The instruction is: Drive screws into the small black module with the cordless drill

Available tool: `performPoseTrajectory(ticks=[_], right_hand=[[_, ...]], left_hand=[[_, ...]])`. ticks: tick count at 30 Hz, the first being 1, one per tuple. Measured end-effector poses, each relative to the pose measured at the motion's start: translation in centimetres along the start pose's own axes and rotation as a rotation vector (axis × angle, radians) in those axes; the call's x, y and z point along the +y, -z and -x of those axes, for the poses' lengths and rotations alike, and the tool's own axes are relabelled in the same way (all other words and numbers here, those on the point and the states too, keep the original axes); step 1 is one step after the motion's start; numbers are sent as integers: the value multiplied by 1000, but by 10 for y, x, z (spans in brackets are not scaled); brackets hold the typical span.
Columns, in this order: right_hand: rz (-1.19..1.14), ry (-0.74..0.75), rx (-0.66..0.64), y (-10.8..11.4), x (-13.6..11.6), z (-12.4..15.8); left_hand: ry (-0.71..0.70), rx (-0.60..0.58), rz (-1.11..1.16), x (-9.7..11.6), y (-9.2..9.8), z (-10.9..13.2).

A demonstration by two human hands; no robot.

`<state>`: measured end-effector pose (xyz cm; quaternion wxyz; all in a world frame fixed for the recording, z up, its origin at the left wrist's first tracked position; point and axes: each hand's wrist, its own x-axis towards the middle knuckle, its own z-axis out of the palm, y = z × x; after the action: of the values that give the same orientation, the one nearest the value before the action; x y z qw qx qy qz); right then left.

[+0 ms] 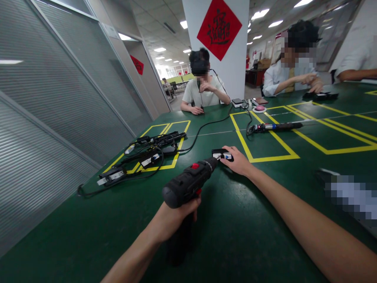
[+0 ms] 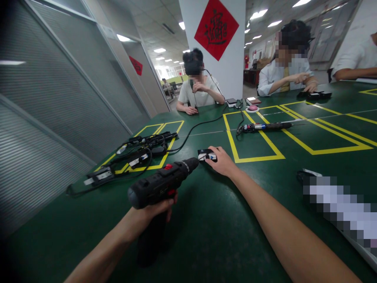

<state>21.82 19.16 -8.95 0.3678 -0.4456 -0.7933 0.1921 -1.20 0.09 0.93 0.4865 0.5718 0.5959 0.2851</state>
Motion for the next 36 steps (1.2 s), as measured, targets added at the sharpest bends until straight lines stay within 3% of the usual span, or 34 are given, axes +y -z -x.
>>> performPoseTrajectory(ticks=[36], right_hand=[[-10,10,3,-1,1,-1]], left_hand=[[-11,-5,43,1,-2,0]])
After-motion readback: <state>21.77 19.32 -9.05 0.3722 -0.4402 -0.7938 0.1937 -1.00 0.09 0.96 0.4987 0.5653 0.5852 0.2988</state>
